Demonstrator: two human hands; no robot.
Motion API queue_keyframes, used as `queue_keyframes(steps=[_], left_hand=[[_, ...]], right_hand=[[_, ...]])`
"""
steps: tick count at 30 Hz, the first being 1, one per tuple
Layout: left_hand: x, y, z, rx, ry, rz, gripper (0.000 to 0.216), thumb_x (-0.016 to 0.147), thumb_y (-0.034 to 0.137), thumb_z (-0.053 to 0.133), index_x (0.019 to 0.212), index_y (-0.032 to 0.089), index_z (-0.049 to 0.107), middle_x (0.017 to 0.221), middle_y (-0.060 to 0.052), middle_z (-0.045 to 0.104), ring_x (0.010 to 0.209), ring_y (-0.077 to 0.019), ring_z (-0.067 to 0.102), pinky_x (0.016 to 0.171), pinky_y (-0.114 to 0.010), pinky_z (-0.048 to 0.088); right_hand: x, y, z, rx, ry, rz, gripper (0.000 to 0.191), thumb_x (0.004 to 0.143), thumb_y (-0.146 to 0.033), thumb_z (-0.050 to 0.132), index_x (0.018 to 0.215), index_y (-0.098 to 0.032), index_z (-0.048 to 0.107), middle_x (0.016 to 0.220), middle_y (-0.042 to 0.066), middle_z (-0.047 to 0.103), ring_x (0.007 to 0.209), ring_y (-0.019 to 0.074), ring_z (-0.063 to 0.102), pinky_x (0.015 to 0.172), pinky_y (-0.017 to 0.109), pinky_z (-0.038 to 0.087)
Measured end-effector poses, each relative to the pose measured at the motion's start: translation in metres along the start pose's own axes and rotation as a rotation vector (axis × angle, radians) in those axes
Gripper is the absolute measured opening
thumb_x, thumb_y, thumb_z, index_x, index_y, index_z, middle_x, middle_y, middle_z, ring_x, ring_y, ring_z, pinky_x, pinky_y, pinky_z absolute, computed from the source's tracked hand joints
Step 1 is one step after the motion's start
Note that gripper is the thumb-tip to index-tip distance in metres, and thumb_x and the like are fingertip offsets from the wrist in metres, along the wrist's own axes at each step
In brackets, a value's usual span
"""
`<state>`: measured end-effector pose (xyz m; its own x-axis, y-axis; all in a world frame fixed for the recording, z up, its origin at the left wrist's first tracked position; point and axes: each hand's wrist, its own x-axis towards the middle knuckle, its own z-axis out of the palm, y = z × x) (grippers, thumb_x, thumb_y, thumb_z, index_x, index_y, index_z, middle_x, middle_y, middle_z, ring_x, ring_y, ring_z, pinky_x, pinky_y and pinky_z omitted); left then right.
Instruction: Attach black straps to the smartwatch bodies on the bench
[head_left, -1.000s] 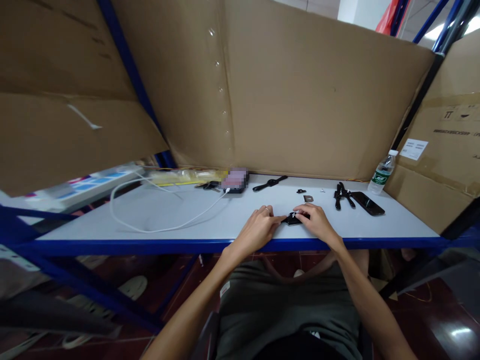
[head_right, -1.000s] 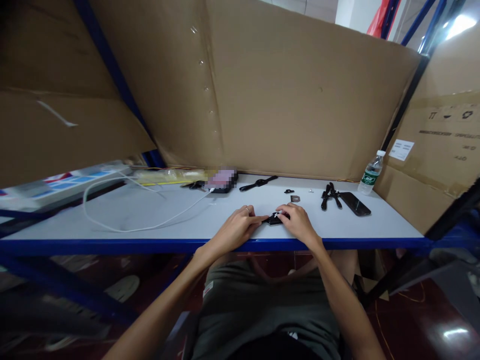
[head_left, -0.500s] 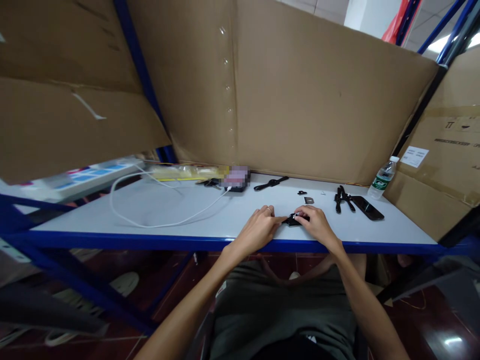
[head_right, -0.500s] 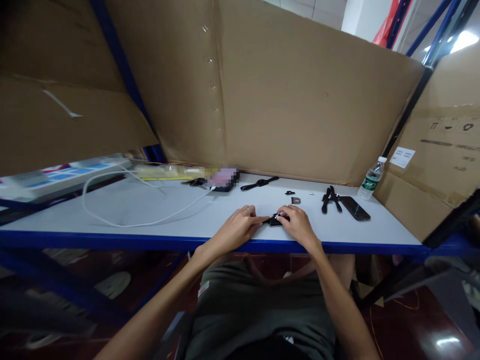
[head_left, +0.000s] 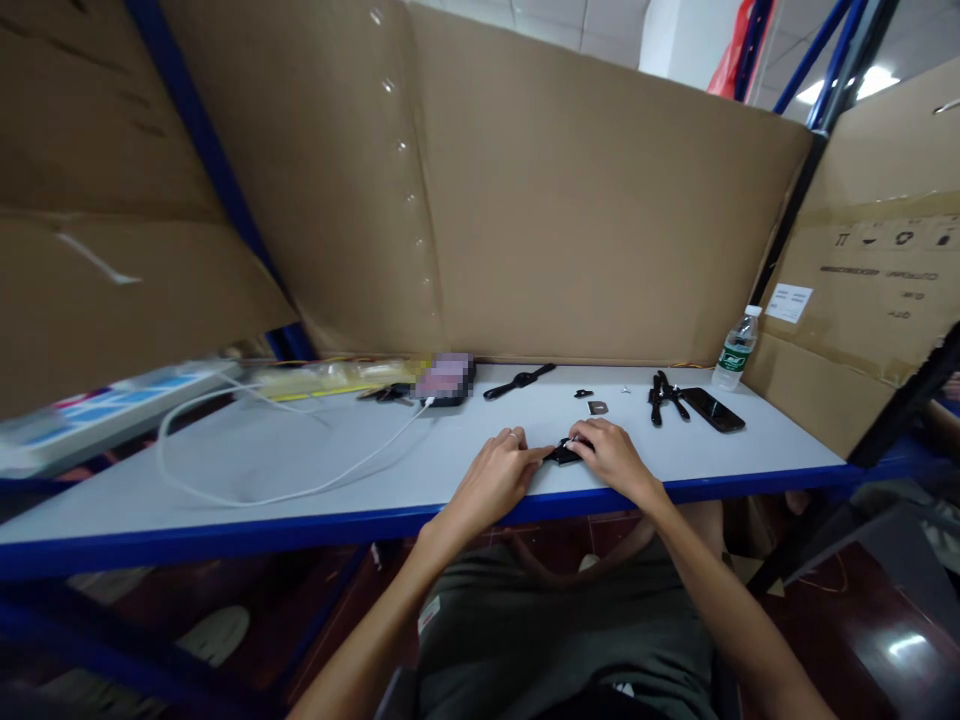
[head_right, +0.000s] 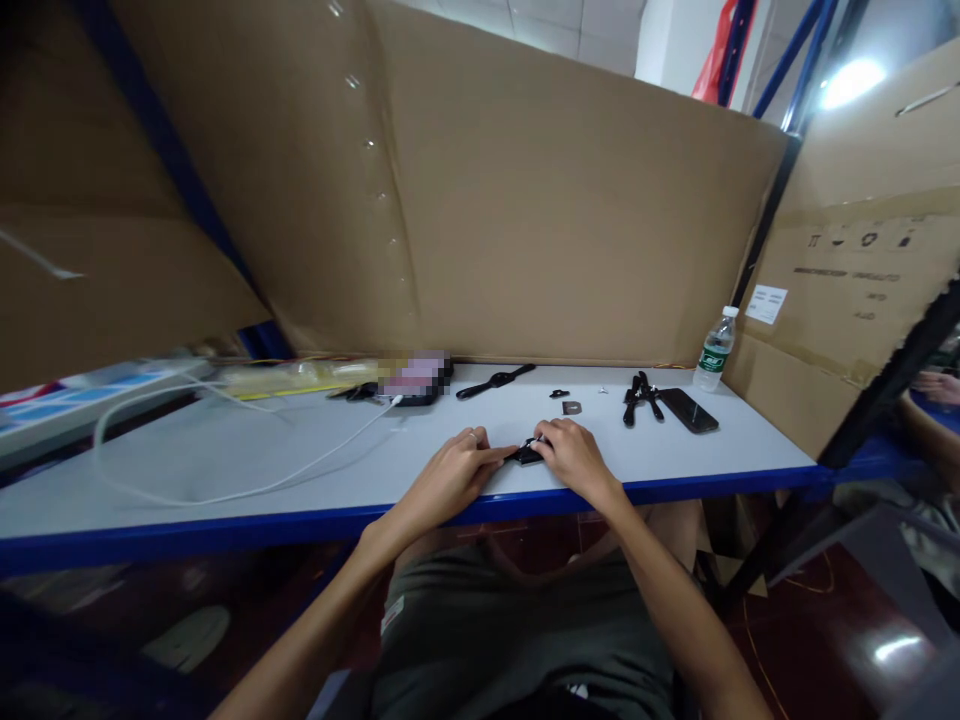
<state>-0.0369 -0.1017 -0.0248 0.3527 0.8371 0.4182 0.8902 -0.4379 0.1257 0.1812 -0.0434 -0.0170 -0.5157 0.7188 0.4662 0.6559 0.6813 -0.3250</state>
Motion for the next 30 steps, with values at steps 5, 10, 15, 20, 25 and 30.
queue_keyframes(steps=[5, 10, 15, 20, 25, 30], left_hand=[[0.000, -0.001, 0.001, 0.017, -0.006, -0.008, 0.042, 0.101, 0.015, 0.050, 0.133, 0.029, 0.073, 0.093, -0.009, 0.059, 0.089, -0.0239, 0.058, 0.082, -0.035, 0.047], [0.000, -0.002, 0.002, 0.015, 0.006, -0.010, 0.040, 0.100, 0.014, 0.052, 0.130, 0.028, 0.075, 0.092, -0.008, 0.059, 0.089, -0.0239, 0.058, 0.083, -0.035, 0.047], [0.000, -0.003, 0.005, -0.024, 0.026, -0.013, 0.038, 0.101, 0.015, 0.051, 0.129, 0.026, 0.075, 0.093, -0.009, 0.059, 0.090, -0.0237, 0.059, 0.084, -0.036, 0.049], [-0.001, 0.000, 0.004, -0.028, 0.045, -0.026, 0.038, 0.102, 0.017, 0.050, 0.129, 0.025, 0.075, 0.095, -0.009, 0.060, 0.092, -0.0244, 0.060, 0.087, -0.038, 0.050], [-0.002, 0.001, 0.001, -0.046, 0.042, -0.021, 0.038, 0.102, 0.018, 0.049, 0.129, 0.024, 0.075, 0.097, -0.010, 0.061, 0.092, -0.0241, 0.059, 0.086, -0.038, 0.050], [-0.002, 0.004, -0.001, -0.036, 0.031, -0.016, 0.039, 0.102, 0.017, 0.048, 0.129, 0.025, 0.074, 0.097, -0.010, 0.062, 0.092, -0.0235, 0.058, 0.086, -0.037, 0.049]], right_hand=[[0.000, -0.003, -0.002, -0.059, -0.018, 0.008, 0.005, 0.100, -0.024, 0.066, 0.100, -0.022, 0.071, 0.097, 0.005, 0.072, 0.096, 0.0200, 0.066, 0.086, 0.029, 0.046], [-0.005, -0.010, 0.001, -0.104, -0.011, 0.011, 0.009, 0.101, -0.025, 0.064, 0.098, -0.022, 0.072, 0.096, 0.006, 0.072, 0.096, 0.0210, 0.067, 0.083, 0.029, 0.046], [0.011, 0.012, -0.008, 0.045, 0.003, -0.005, 0.008, 0.096, -0.024, 0.069, 0.091, -0.023, 0.075, 0.093, 0.002, 0.076, 0.088, 0.0175, 0.069, 0.081, 0.026, 0.048], [0.069, 0.068, -0.043, -0.150, 0.075, 0.371, 0.020, 0.099, -0.019, 0.056, 0.100, -0.019, 0.077, 0.106, 0.011, 0.078, 0.100, 0.0225, 0.072, 0.085, 0.029, 0.049], [0.106, 0.103, -0.042, -0.209, -0.086, 0.596, 0.012, 0.086, -0.007, 0.068, 0.094, -0.005, 0.076, 0.101, 0.028, 0.075, 0.097, 0.0312, 0.074, 0.081, 0.033, 0.051], [0.111, 0.103, -0.042, -0.085, -0.121, 0.510, 0.018, 0.093, -0.011, 0.057, 0.095, -0.008, 0.075, 0.082, 0.012, 0.077, 0.068, 0.0150, 0.069, 0.069, 0.023, 0.050]])
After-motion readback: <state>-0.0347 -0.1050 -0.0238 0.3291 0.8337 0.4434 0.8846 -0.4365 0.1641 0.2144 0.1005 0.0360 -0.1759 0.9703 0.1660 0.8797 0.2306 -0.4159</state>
